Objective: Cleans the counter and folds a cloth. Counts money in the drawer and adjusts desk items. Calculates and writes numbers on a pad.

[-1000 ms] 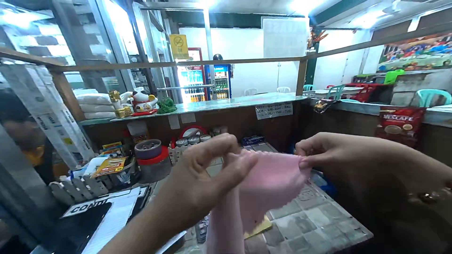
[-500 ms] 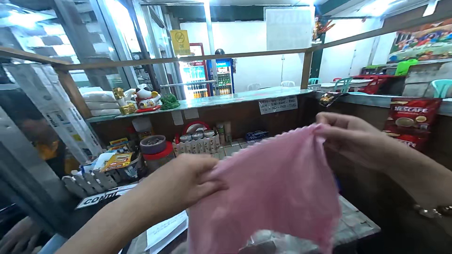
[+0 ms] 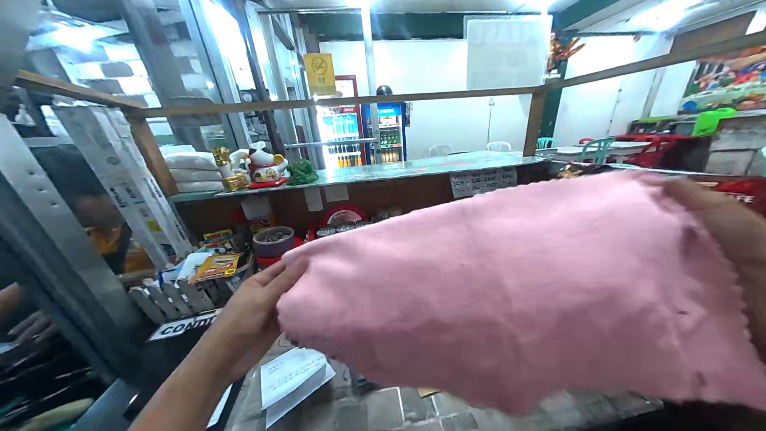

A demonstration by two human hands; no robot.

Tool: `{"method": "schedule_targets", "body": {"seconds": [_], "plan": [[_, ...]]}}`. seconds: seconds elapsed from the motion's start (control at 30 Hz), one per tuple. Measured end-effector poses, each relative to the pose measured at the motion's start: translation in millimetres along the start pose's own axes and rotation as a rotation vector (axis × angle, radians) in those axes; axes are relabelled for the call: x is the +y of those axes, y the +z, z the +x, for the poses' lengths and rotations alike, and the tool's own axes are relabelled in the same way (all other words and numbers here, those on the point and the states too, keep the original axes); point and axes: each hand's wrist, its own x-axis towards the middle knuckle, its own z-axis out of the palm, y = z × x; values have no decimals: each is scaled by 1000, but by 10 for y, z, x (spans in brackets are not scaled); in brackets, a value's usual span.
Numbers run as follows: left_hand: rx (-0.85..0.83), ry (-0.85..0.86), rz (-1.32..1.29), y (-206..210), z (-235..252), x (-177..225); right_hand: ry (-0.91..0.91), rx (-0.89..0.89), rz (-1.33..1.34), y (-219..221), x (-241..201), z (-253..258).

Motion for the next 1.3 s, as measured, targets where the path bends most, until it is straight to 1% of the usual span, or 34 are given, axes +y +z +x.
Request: {"method": "schedule_targets", "body": {"seconds": [0.03,0.07,0.13,0.17,0.23,0.3,0.43,0.53,0.6,0.63,0.67,0.73,0.77,0.8,0.9,0.97,1.07,1.13,1.17,1.2,1.27,1.3], "plan": [[76,-35,11,94,72,-8,17,-64,-61,-65,164,77],[129,-55,15,178,139,-22,55,-119,-77,-179,382,268],[180,-31,64,348,199,-47,154,10,-170,-4,610,389],[176,11,125,444,198,-56,176,-6,-197,122,637,336],[108,113,293,649,147,-78,186,-135,-219,356,613,114],[10,238,442,874,82,-91,186,-301,-184,584,551,-151],[-106,402,510,1314,-6,-52,311,-584,-22,976,340,-495],[-112,438,543,1402,-45,-3,359,-735,35,1033,258,-551],[-135,373,552,1345,-65,68,317,-796,51,987,240,-529],[-153,354,550,1316,-71,89,267,-802,29,964,242,-519],[-174,358,555,1297,-76,99,173,-789,-25,948,260,-514],[-226,363,512,1293,-96,117,-96,-765,-217,910,355,-473],[-263,355,465,1302,-111,130,-188,-783,-315,887,392,-438],[-296,353,412,1314,-127,134,-229,-807,-359,868,413,-411],[-343,330,339,1287,-180,8,-264,-841,-286,819,454,-351],[-388,238,366,1206,-213,-200,-244,-761,-227,749,439,-286],[-371,125,337,1084,-339,-506,-31,-559,-112,694,391,-151],[-284,58,220,1016,-410,-683,21,-481,-140,616,524,-35],[-238,13,165,992,-441,-781,-11,-476,-223,552,676,20],[-207,-37,123,971,-476,-893,-84,-494,-363,474,875,59],[-181,-131,86,932,-569,-1147,-276,-525,-747,354,1294,63],[-160,-167,82,922,-622,-1281,-341,-531,-869,355,1443,-11]]}}
